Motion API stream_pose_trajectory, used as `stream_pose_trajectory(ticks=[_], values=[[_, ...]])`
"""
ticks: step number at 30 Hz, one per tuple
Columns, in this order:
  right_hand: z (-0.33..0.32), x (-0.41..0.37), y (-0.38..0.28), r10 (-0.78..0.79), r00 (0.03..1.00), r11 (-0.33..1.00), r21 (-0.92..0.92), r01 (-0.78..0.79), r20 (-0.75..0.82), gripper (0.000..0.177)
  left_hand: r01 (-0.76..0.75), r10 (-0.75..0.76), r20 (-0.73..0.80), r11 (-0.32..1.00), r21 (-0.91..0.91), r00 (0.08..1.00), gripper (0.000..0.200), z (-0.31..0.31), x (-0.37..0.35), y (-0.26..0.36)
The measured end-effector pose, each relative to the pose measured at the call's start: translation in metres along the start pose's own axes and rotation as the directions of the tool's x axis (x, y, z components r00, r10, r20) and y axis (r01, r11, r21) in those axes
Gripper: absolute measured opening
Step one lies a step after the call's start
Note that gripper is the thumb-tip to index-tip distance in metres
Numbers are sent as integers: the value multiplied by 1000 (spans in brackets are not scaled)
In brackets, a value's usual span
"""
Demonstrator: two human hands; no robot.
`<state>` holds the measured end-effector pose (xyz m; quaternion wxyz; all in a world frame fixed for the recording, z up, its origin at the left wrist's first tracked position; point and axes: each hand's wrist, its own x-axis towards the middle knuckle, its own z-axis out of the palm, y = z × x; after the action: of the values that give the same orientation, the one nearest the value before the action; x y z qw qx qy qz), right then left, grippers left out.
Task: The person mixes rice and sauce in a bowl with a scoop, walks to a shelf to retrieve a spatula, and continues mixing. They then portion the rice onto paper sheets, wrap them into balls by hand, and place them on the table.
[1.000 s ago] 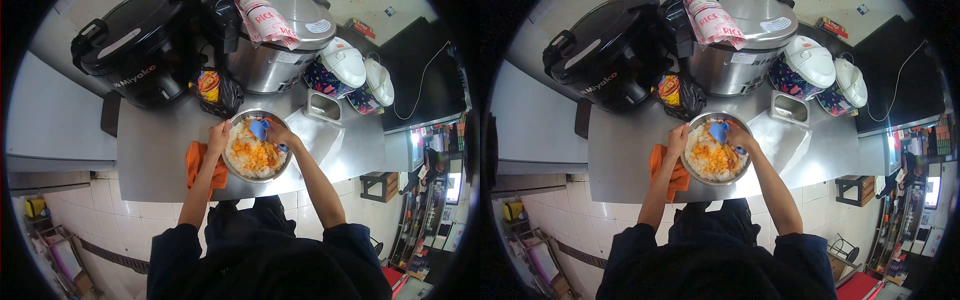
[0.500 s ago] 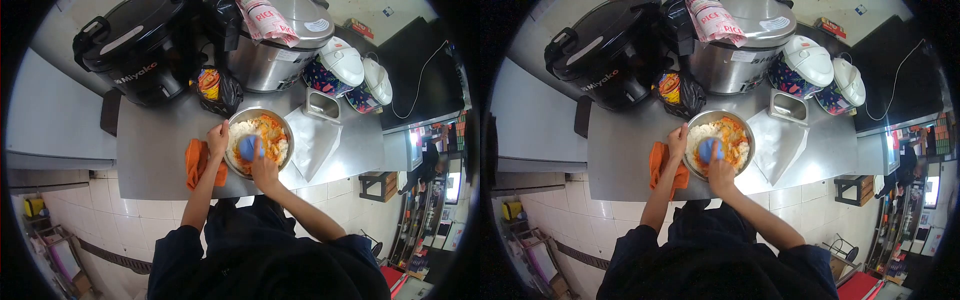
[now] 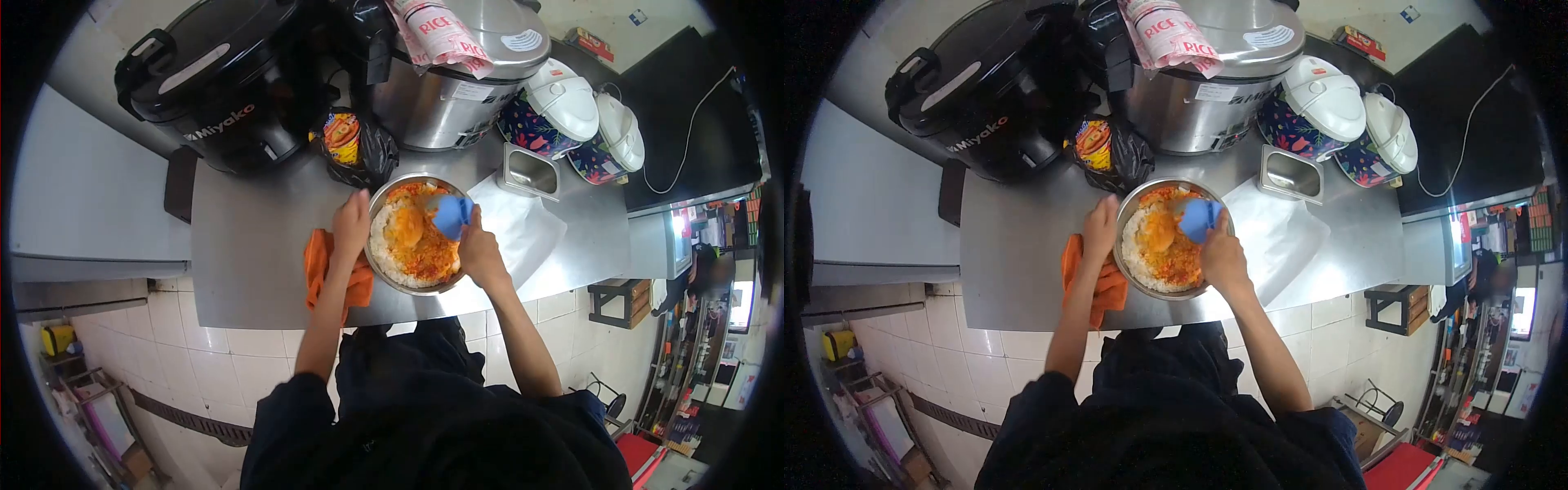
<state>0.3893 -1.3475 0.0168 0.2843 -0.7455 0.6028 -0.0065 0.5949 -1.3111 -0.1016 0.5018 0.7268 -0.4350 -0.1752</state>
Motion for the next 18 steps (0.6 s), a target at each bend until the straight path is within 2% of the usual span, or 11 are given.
stream_pose_trajectory(ticks=[2, 3, 4, 5, 6, 8, 12, 14, 18], values=[[19, 20, 15, 20, 997, 999, 42, -17, -76, 51, -166, 159, 156, 986, 33, 975, 32, 18, 33, -8], [38, 37, 29, -30, 995, 998, 45, 34, -92, 50, -155, 148, 156, 987, 34, 977, 32, 21, 38, -9], [46, 52, 35, -25, 996, 999, 45, 29, -82, 50, -139, 133, 232, 990, 11, 964, 32, 23, 43, -8], [48, 69, 37, -243, 969, 969, -60, 241, -34, 50, -125, 123, 305, 992, -13, 944, 32, 25, 47, -7], [49, 78, 36, -445, 895, 883, -150, 445, 38, 50, -118, 116, 308, 993, -12, 944, 32, 27, 47, -8], [60, 85, 30, -439, 896, 876, -188, 444, 73, 50, -44, 66, 282, 996, -83, 957, 39, 28, 47, -10], [87, 76, 4, -384, 907, 837, -348, 422, 175, 49, 8, 10, 229, 997, -76, 973, 41, 34, 43, -15], [82, 31, -12, -332, 942, 917, -220, 334, 48, 49, 6, 8, 198, 998, -67, 980, 43, 36, 45, -21], [33, -17, -17, -300, 951, 941, -143, 308, 75, 49, 58, -40, 208, 995, -81, 977, 43, 36, 43, -19]])
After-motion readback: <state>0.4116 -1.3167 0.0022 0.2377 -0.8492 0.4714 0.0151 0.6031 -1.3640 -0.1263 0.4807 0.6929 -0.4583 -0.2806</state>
